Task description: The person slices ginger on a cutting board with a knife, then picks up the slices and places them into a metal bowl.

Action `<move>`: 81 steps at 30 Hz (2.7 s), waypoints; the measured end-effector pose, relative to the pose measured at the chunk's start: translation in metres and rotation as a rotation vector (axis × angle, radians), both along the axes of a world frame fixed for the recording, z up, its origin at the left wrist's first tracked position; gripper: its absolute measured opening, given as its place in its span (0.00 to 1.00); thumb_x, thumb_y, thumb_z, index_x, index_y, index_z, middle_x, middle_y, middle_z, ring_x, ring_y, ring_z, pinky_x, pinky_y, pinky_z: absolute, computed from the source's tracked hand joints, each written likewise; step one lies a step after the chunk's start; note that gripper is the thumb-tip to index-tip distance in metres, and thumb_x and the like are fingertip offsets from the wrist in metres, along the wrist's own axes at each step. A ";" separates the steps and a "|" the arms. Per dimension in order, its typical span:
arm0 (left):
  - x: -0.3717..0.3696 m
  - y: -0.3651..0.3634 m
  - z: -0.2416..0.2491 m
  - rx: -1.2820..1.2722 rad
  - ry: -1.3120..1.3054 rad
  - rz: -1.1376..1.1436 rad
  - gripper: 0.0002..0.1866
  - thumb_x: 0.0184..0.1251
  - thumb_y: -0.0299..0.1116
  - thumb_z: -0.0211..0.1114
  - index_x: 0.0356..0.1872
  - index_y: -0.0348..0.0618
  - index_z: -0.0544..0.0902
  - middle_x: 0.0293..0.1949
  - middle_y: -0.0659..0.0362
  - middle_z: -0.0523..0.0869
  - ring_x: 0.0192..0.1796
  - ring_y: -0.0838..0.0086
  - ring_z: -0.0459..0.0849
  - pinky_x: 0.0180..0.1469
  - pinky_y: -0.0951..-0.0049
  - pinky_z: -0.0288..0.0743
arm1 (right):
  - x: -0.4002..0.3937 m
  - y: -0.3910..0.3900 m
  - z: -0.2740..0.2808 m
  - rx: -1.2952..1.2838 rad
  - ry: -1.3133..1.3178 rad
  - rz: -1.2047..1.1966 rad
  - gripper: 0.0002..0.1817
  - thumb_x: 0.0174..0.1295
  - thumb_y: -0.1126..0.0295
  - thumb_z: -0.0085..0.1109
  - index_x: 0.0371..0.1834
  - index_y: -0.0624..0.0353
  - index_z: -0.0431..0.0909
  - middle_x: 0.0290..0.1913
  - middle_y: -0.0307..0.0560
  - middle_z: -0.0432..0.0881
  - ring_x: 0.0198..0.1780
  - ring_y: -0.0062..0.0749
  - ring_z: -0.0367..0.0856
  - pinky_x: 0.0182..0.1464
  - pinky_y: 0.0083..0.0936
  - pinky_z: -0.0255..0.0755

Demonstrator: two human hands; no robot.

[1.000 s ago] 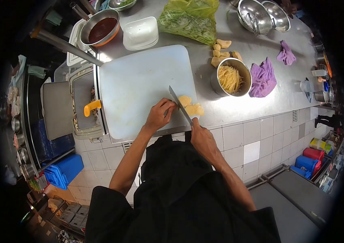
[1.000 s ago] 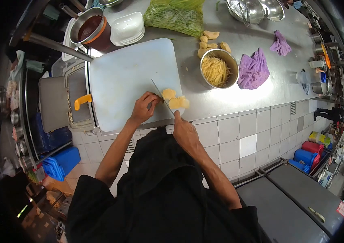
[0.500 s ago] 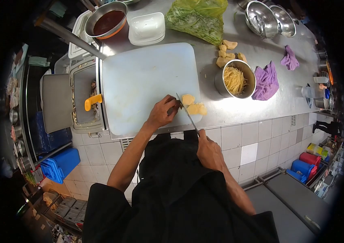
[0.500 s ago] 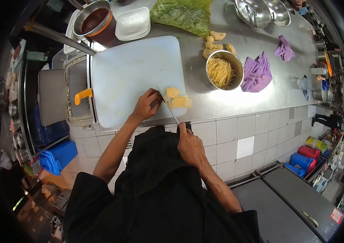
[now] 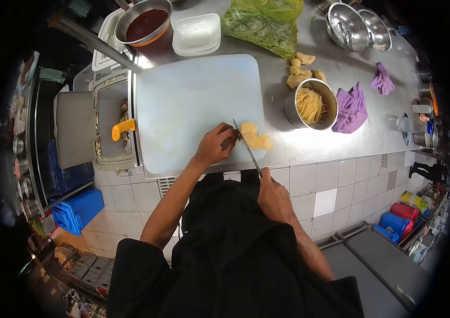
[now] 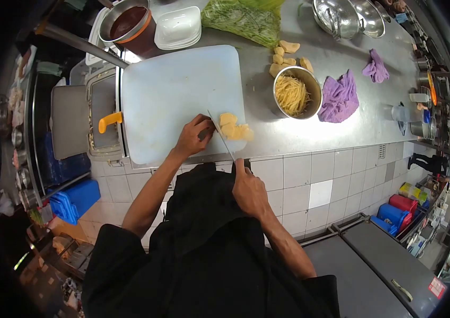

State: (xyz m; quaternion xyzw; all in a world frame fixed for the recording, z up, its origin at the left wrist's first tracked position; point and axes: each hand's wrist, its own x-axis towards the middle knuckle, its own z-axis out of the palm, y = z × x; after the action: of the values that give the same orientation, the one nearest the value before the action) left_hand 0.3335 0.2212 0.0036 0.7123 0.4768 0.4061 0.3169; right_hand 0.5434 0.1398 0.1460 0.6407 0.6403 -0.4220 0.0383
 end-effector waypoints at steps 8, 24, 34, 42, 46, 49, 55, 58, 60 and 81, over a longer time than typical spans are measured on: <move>-0.001 0.001 0.001 -0.001 -0.008 -0.008 0.10 0.60 0.17 0.68 0.42 0.39 0.84 0.43 0.51 0.86 0.43 0.53 0.88 0.46 0.62 0.83 | 0.001 0.009 -0.033 0.084 0.048 0.007 0.14 0.69 0.80 0.45 0.57 0.64 0.63 0.44 0.76 0.83 0.41 0.77 0.83 0.44 0.66 0.76; 0.003 0.001 0.000 0.081 -0.020 0.023 0.09 0.60 0.19 0.70 0.40 0.42 0.85 0.39 0.56 0.86 0.40 0.58 0.88 0.42 0.63 0.83 | 0.001 0.008 -0.035 0.140 0.085 0.018 0.13 0.68 0.81 0.45 0.55 0.65 0.64 0.40 0.75 0.83 0.40 0.77 0.83 0.43 0.64 0.76; 0.001 -0.002 0.001 0.051 0.020 0.021 0.10 0.60 0.19 0.70 0.41 0.42 0.85 0.40 0.55 0.87 0.41 0.58 0.89 0.43 0.64 0.84 | 0.002 0.000 -0.007 0.006 0.023 0.021 0.15 0.68 0.81 0.45 0.57 0.65 0.62 0.44 0.76 0.82 0.41 0.78 0.83 0.44 0.66 0.76; 0.001 -0.004 -0.001 0.093 -0.015 0.016 0.10 0.60 0.19 0.70 0.41 0.44 0.85 0.39 0.57 0.86 0.40 0.59 0.88 0.41 0.63 0.84 | -0.003 0.011 -0.035 0.110 0.086 0.003 0.13 0.69 0.81 0.45 0.55 0.65 0.63 0.41 0.76 0.83 0.41 0.78 0.82 0.43 0.66 0.74; 0.001 -0.001 0.000 0.080 0.005 0.022 0.10 0.59 0.19 0.70 0.41 0.43 0.84 0.39 0.57 0.86 0.40 0.60 0.88 0.41 0.63 0.84 | 0.001 0.005 -0.006 0.046 0.054 0.003 0.12 0.69 0.80 0.44 0.55 0.64 0.63 0.42 0.76 0.83 0.41 0.78 0.82 0.44 0.67 0.74; 0.002 -0.003 0.000 0.070 0.015 0.025 0.09 0.59 0.19 0.70 0.40 0.43 0.84 0.39 0.57 0.87 0.40 0.60 0.88 0.42 0.64 0.84 | 0.003 0.000 0.001 -0.007 0.019 -0.001 0.13 0.69 0.80 0.45 0.55 0.64 0.63 0.43 0.76 0.83 0.41 0.78 0.83 0.44 0.67 0.74; 0.003 -0.003 -0.001 0.077 -0.007 0.019 0.10 0.58 0.18 0.70 0.40 0.41 0.84 0.41 0.55 0.87 0.42 0.58 0.89 0.44 0.64 0.85 | 0.001 0.006 -0.050 0.129 0.073 0.001 0.12 0.68 0.81 0.45 0.54 0.65 0.63 0.40 0.76 0.83 0.41 0.77 0.84 0.42 0.65 0.76; 0.001 -0.004 -0.001 0.127 0.011 0.048 0.10 0.58 0.19 0.71 0.39 0.42 0.84 0.41 0.57 0.87 0.42 0.60 0.88 0.44 0.64 0.85 | 0.000 0.004 -0.054 0.209 0.124 -0.019 0.08 0.79 0.73 0.48 0.53 0.64 0.63 0.25 0.74 0.80 0.32 0.75 0.81 0.33 0.64 0.71; 0.003 -0.001 -0.003 0.183 0.027 0.056 0.10 0.57 0.19 0.71 0.39 0.43 0.84 0.41 0.58 0.87 0.43 0.60 0.89 0.44 0.64 0.85 | 0.000 0.011 -0.040 0.135 0.104 -0.006 0.12 0.68 0.82 0.46 0.53 0.66 0.64 0.37 0.75 0.83 0.39 0.75 0.84 0.42 0.63 0.76; 0.002 -0.004 -0.003 0.208 0.111 0.081 0.11 0.57 0.21 0.74 0.41 0.43 0.86 0.43 0.56 0.88 0.45 0.60 0.89 0.48 0.64 0.86 | 0.001 0.004 -0.008 0.029 0.016 0.051 0.16 0.66 0.81 0.48 0.56 0.64 0.62 0.42 0.74 0.83 0.40 0.77 0.83 0.43 0.65 0.76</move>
State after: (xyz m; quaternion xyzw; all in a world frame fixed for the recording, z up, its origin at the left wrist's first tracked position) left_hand 0.3353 0.2174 0.0006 0.7428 0.4774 0.4257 0.1977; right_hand 0.5442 0.1437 0.1381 0.6215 0.6627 -0.4164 0.0345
